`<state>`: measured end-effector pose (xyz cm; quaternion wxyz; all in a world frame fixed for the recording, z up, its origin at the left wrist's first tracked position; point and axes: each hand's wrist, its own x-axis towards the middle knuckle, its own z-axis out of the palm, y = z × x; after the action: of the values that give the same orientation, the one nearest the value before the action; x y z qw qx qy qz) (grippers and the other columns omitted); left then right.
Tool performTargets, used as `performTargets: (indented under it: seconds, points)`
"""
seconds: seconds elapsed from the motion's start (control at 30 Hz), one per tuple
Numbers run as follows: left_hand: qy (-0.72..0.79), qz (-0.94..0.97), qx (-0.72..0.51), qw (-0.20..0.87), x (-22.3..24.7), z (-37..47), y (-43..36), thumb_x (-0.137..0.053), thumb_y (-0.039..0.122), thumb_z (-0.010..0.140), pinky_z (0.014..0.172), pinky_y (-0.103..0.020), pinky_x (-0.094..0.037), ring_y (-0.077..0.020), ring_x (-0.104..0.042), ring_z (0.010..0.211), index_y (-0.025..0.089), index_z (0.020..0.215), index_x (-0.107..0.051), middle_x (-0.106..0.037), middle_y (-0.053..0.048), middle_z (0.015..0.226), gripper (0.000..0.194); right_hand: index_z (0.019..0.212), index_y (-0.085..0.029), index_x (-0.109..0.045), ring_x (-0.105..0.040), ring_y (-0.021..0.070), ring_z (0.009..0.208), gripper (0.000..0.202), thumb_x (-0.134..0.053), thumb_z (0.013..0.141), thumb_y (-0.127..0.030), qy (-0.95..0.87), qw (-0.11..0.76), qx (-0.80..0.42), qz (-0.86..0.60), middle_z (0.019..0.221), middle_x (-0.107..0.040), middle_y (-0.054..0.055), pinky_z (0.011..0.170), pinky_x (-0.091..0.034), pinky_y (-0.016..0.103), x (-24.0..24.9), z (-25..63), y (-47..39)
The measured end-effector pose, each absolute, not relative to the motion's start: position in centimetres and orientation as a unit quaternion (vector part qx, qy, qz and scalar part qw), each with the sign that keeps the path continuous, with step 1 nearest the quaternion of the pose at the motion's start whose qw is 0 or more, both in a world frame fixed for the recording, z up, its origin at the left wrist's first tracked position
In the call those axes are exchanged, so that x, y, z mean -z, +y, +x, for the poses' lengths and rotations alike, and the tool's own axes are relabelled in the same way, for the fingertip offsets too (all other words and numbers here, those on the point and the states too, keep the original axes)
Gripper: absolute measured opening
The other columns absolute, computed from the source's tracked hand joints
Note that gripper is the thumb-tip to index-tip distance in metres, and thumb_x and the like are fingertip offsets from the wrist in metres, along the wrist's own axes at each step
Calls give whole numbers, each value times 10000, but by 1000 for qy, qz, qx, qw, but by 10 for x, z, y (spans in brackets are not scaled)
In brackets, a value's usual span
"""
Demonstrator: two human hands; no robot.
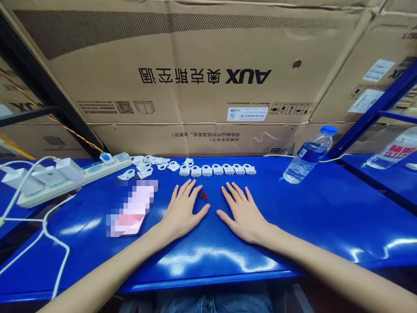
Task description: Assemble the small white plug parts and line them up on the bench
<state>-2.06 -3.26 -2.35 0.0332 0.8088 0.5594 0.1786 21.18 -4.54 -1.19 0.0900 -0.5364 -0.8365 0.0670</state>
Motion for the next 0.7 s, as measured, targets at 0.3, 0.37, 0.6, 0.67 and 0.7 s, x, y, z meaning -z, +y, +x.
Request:
performTargets:
  seconds: [0.3,0.37,0.6,0.67,0.7]
  points:
    - [492,830,-263,11,10,-20,-32,-547,274,976,1158,-536,-459,-310,-520,1383,209,1240,-651,-596,-123,1442,291,1627,-158,-374,-235,334,1603,715,-373,1058,-591,-841,128,-54,-523,1703,-315,156,1285,-221,629,14,217,-39]
    - [478,838,-262,11,6,-20,-32,-543,221,954,1110,-523,-489,-311,-534,1343,218,1108,-685,-604,-112,1407,209,1613,-160,-389,-286,327,1583,667,-399,1059,-531,-837,168,-28,-520,1695,-332,164,1273,-284,586,13,228,-24]
    - [478,833,-276,36,4,-21,-30,-530,174,939,1046,-515,-514,-302,-569,1263,214,990,-681,-642,-103,1328,164,1539,-70,-440,-432,399,1458,618,-482,981,-333,-774,210,52,-595,1587,-453,249,1137,-443,573,17,290,42]
    - [478,830,-284,43,5,-21,-29,-530,182,945,1035,-511,-516,-299,-579,1241,216,978,-680,-657,-98,1302,157,1498,-66,-488,-473,400,1418,581,-484,986,-341,-765,182,37,-617,1547,-501,246,1112,-461,555,19,299,48]
    - [478,829,-288,46,5,-22,-28,-532,187,948,1027,-509,-517,-298,-584,1229,219,975,-681,-664,-96,1290,155,1476,-74,-511,-499,396,1390,555,-479,994,-348,-762,171,30,-624,1515,-537,237,1094,-472,546,20,301,48]
